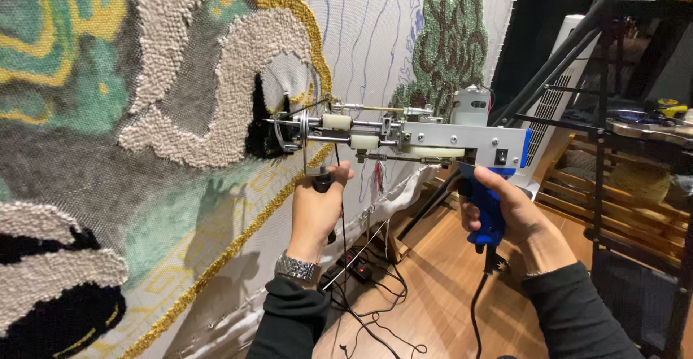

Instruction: The person uses a handheld electric tufting gun to insert yarn into a stretched canvas, following a pre-drawn design. They guide the tool along the outlines of the pattern, filling in sections with black yarn while maintaining steady hand movements.

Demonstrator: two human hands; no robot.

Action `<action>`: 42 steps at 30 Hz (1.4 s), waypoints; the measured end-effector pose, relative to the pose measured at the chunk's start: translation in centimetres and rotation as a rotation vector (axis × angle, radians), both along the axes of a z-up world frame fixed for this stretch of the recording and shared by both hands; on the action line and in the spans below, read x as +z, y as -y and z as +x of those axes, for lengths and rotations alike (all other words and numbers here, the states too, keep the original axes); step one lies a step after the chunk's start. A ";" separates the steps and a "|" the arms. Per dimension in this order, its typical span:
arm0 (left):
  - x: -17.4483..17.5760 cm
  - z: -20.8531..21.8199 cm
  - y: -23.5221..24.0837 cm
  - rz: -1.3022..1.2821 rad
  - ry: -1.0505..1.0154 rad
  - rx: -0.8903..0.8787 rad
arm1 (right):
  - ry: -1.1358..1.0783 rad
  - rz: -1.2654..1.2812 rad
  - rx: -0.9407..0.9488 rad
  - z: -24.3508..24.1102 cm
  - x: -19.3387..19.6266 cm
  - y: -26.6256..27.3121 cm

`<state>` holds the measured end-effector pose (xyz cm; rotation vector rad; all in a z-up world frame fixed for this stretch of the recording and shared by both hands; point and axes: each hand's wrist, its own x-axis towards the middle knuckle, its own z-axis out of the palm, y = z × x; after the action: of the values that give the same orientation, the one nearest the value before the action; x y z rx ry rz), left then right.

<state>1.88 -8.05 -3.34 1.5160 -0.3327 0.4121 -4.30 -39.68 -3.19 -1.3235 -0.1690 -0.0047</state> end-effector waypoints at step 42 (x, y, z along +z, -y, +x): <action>-0.3 0.1 -0.5 0.010 -0.006 -0.062 | 0.005 0.117 0.049 0.6 -3.6 2.7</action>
<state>1.93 -7.60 -3.59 1.5125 -0.3770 0.3570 -3.75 -42.38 -6.77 -1.2027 -0.2023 0.0232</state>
